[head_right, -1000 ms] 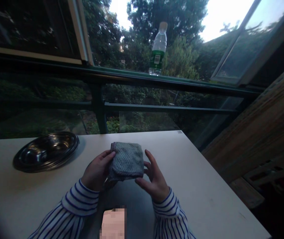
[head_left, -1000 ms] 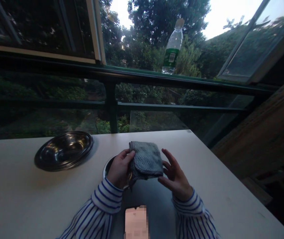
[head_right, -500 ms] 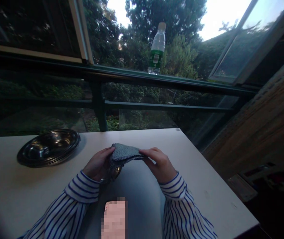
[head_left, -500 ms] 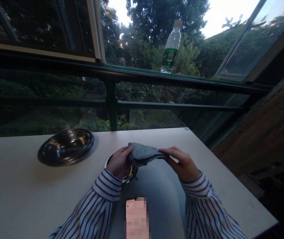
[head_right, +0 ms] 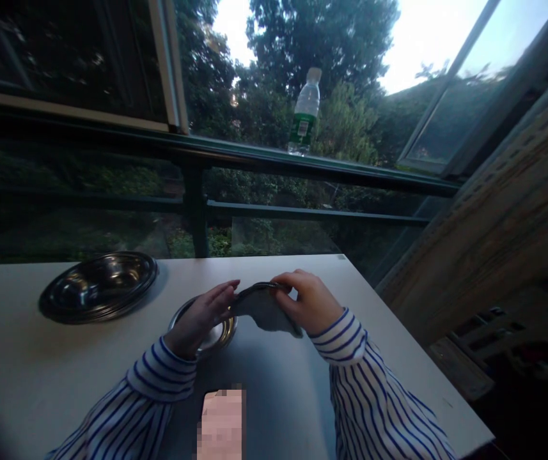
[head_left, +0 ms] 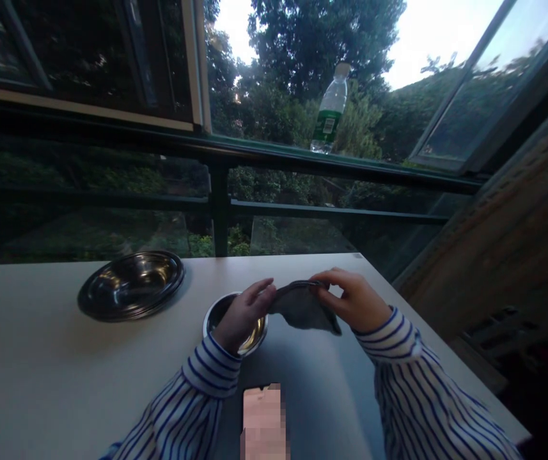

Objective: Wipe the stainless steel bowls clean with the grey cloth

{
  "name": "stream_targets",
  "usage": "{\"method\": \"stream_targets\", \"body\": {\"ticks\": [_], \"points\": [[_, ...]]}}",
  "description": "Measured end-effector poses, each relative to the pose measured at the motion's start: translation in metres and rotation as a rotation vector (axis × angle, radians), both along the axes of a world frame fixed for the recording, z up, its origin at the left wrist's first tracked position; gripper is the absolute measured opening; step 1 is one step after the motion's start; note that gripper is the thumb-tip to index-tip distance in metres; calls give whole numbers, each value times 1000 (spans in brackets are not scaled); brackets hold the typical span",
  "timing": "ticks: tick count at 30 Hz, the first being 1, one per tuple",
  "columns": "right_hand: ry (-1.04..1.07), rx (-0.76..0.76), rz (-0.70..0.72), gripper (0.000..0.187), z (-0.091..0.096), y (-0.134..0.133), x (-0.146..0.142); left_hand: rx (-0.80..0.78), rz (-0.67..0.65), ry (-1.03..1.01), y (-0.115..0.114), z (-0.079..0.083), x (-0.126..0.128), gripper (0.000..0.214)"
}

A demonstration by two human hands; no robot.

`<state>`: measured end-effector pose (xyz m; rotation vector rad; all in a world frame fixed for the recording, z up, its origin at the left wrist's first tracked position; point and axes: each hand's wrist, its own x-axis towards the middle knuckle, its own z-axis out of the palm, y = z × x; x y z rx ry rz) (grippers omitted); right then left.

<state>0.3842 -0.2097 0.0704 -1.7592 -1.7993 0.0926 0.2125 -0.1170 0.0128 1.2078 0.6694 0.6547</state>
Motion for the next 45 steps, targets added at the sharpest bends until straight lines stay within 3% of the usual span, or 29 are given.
{"method": "stream_targets", "body": {"ticks": [4,7,13,20,28,35,40,45], "points": [[81,-50,51,19,6,4,1,162,-158,-61,-1,-3,-1,43],[155,-63,115,20,10,4,4,197,-168,-76,-1,-4,0,30],[265,-79,120,23,16,3,10,84,-92,-127,-3,1,0,29],[359,40,67,22,14,2,8,57,-50,-185,-6,1,-2,28],[362,87,78,20,10,-2,13,149,44,-81,-4,10,-1,24],[372,107,69,19,6,-7,22,382,197,-24,0,14,5,26],[427,100,104,17,8,-10,24,552,222,-48,-4,23,2,20],[525,132,55,22,7,-8,19,553,264,-31,-8,34,0,17]]}}
